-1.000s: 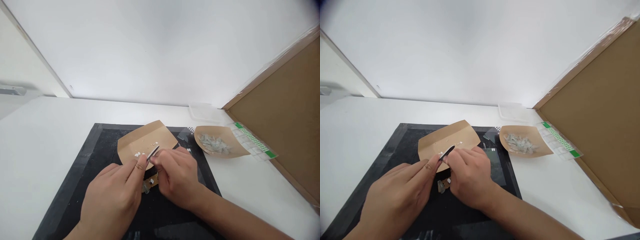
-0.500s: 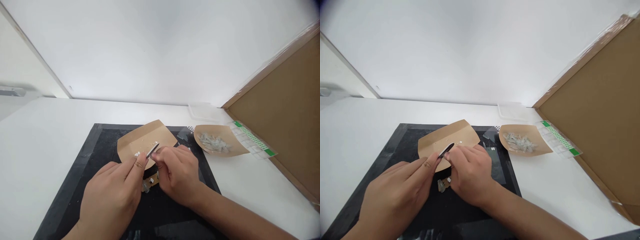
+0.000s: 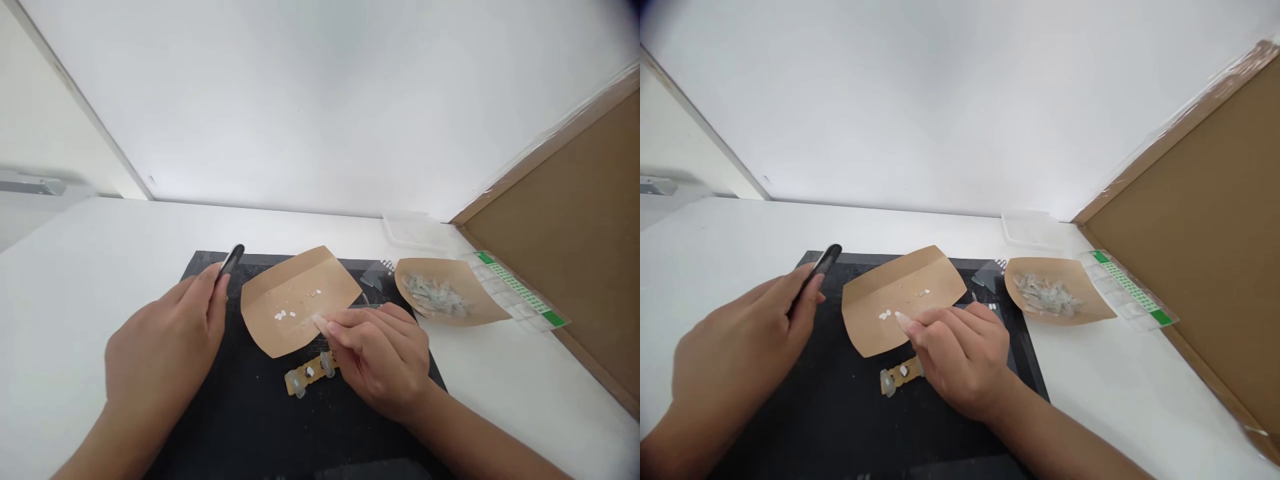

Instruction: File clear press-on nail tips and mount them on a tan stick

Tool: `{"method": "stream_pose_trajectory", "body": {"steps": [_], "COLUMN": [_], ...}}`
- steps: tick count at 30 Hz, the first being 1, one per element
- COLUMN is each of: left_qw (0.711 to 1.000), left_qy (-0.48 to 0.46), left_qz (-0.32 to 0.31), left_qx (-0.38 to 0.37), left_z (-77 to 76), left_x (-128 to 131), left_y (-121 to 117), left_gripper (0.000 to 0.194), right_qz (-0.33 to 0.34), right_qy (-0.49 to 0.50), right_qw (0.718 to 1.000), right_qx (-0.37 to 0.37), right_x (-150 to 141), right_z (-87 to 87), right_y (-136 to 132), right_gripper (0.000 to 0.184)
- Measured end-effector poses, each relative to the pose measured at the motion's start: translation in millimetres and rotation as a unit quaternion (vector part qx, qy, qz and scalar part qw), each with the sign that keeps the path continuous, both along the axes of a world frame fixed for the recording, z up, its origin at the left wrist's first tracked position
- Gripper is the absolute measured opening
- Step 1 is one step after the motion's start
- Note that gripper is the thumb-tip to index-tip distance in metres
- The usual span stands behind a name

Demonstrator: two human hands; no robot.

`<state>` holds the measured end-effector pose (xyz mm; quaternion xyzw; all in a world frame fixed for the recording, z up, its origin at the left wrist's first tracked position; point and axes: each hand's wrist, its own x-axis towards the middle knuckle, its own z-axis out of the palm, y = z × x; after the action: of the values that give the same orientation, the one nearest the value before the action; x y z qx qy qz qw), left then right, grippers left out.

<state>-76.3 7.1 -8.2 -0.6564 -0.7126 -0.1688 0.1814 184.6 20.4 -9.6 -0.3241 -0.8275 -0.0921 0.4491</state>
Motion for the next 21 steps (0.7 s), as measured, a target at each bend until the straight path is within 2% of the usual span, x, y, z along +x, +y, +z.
{"method": "stream_pose_trajectory", "body": {"steps": [5,9,13,16,17,18,19,21], "left_qw": [0.996,0.994,0.997,0.999,0.995,0.986,0.974,0.942], "left_qy": [0.002,0.019,0.046,-0.019,-0.052,-0.081,-0.107,-0.143], "left_qz": [0.001,-0.025,-0.028,-0.035,-0.06,-0.114,-0.178,-0.294], "left_qx": [-0.087,-0.107,-0.057,0.023,0.056,0.085,0.089,0.07], "left_z": [-8.2,-17.1,-12.9,-4.1,-1.5,0.8,2.4,4.0], "left_x": [-20.1,-28.0,-20.1,-3.6,3.1,9.8,16.2,27.2], "left_y": [5.4,7.0,8.7,9.1,8.4,7.0,5.0,-0.8], "left_gripper": [0.023,0.03,0.034,0.027,0.022,0.016,0.008,0.006], "right_qz": [-0.008,-0.041,-0.05,-0.015,0.002,0.02,0.038,0.064], "right_qy": [-0.017,0.0,0.012,0.003,0.0,-0.003,-0.008,-0.022], "right_qw": [1.0,0.999,0.998,0.998,0.997,0.996,0.994,0.989], "right_qx": [-0.003,-0.02,-0.041,-0.065,-0.074,-0.085,-0.098,-0.128], "right_x": [9.2,19.0,29.8,35.9,37.5,38.8,39.9,42.2], "right_z": [3.0,7.7,11.0,11.0,10.4,9.5,8.4,6.5], "right_y": [3.5,7.8,11.3,11.9,11.9,11.8,11.7,11.9], "right_gripper": [0.025,0.023,0.026,0.027,0.027,0.028,0.027,0.027]}}
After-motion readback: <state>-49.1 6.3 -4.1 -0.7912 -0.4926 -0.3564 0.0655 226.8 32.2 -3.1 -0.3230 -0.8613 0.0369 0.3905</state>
